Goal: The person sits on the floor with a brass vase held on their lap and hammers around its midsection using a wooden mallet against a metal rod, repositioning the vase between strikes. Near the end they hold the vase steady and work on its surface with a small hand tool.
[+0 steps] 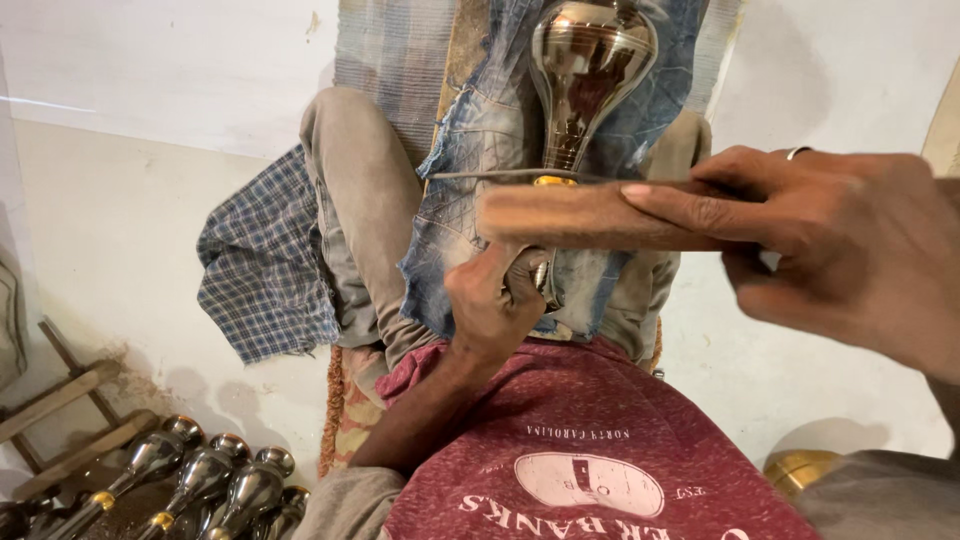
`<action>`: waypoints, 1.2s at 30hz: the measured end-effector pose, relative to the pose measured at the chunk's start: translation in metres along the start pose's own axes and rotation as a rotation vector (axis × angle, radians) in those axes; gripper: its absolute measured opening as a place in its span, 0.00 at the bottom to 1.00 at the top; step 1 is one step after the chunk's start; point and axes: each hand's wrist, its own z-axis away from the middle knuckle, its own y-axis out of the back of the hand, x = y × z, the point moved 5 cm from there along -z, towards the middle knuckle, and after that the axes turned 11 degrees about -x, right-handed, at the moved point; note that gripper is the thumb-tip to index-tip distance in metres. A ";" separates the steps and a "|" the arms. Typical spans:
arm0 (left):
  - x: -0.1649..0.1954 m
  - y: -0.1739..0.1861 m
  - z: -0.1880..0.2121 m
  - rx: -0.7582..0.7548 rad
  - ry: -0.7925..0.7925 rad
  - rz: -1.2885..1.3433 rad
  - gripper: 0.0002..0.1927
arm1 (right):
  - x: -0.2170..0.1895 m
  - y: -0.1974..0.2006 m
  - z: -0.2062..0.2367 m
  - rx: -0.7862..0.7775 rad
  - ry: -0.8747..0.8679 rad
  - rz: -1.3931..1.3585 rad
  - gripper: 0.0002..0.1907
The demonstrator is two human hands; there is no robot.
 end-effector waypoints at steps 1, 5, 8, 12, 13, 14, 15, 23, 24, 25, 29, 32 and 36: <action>-0.002 -0.001 0.001 0.011 -0.019 0.001 0.22 | -0.005 0.003 -0.001 0.004 0.017 0.064 0.44; -0.006 -0.004 0.016 0.046 -0.002 -0.063 0.24 | -0.019 0.005 -0.001 -0.001 0.115 0.156 0.45; -0.008 -0.009 0.021 0.074 -0.060 -0.102 0.25 | -0.019 0.005 0.005 0.158 0.140 -0.009 0.43; -0.005 -0.013 0.025 0.041 -0.147 -0.187 0.23 | -0.008 -0.018 0.015 -0.045 0.072 0.199 0.43; -0.004 -0.014 0.024 0.000 -0.148 -0.219 0.23 | -0.006 -0.022 0.019 -0.061 0.071 0.249 0.42; -0.004 -0.012 0.023 -0.019 -0.113 -0.219 0.24 | -0.006 -0.021 0.023 0.061 0.113 0.180 0.40; -0.003 -0.010 0.021 -0.035 -0.080 -0.220 0.26 | -0.005 -0.019 0.028 0.185 0.152 0.114 0.37; 0.029 -0.001 -0.017 -0.290 -0.086 -0.197 0.35 | 0.035 -0.071 0.049 0.599 -0.014 -0.546 0.34; 0.035 -0.002 -0.021 -0.321 -0.092 -0.207 0.35 | 0.039 -0.086 0.051 0.629 -0.007 -0.670 0.34; 0.038 -0.003 -0.025 -0.351 -0.101 -0.218 0.35 | 0.042 -0.101 0.052 0.665 0.003 -0.793 0.34; 0.011 -0.010 -0.046 -0.594 0.199 -0.171 0.28 | 0.041 -0.161 0.033 0.697 -0.061 -1.004 0.34; -0.001 0.015 -0.055 -0.160 0.151 0.341 0.23 | -0.006 -0.202 0.022 0.615 -0.149 -0.959 0.12; -0.012 0.011 -0.032 0.057 0.362 0.913 0.18 | -0.057 -0.205 0.003 0.702 0.023 -0.454 0.28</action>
